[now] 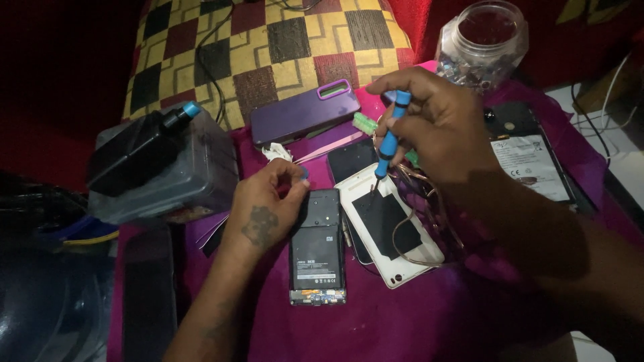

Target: Using a precision screwdriver to fasten or remove screws during a smartphone repair.

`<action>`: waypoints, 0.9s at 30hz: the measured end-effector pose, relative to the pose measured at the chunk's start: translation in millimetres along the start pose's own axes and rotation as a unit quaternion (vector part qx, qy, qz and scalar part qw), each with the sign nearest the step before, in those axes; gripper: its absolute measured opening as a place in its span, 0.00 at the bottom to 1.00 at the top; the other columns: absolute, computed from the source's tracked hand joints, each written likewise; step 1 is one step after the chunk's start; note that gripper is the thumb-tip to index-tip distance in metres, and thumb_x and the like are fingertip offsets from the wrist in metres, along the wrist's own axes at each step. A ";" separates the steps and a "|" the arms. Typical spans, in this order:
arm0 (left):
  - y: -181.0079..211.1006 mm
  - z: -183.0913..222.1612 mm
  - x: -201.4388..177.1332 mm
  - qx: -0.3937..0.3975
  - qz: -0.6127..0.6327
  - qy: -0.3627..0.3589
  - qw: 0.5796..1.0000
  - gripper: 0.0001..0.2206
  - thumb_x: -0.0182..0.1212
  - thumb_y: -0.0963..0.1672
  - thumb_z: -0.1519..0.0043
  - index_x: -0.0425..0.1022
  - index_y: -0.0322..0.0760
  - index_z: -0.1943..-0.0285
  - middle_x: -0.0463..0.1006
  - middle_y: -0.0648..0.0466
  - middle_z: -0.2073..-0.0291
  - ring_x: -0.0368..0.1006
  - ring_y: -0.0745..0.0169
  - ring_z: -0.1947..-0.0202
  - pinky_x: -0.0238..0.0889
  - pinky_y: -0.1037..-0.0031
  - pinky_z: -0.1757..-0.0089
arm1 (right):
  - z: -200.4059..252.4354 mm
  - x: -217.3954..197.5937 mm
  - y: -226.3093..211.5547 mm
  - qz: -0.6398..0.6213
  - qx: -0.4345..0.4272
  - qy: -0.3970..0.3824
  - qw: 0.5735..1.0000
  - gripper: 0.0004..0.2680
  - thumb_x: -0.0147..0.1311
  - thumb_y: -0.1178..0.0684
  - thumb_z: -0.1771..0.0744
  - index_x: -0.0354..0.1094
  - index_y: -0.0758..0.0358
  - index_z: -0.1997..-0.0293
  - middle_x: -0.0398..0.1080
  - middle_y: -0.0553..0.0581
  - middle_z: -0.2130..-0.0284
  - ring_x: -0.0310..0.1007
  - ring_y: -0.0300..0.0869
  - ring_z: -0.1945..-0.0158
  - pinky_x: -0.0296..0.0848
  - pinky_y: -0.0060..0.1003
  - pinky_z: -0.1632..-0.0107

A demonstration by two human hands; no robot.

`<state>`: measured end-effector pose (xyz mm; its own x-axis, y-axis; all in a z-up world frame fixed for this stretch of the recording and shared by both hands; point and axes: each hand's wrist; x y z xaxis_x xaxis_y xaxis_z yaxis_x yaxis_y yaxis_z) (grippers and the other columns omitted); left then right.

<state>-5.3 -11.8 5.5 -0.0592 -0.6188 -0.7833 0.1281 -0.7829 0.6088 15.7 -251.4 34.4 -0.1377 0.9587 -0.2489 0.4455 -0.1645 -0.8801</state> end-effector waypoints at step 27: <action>5.8 23.7 37.2 0.160 0.416 -0.104 0.889 0.09 0.64 0.40 0.39 0.80 0.28 0.52 0.76 0.56 0.78 0.63 0.75 0.85 0.61 0.83 0.80 | -10.8 -10.8 41.8 -0.407 0.062 0.095 0.906 0.18 0.35 0.66 0.35 0.61 0.71 0.39 0.71 0.60 0.69 0.73 0.42 0.73 0.77 0.30 0.71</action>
<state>-30.2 -40.9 -17.2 -0.2609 -0.9650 -0.0261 -0.0733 -0.0072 0.9973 45.3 -266.0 4.7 -0.2146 0.7955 0.5666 0.1600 0.6010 -0.7831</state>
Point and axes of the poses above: each hand's wrist, its own z-axis away from the middle knuckle, its own x-axis out of the palm, y = z × x
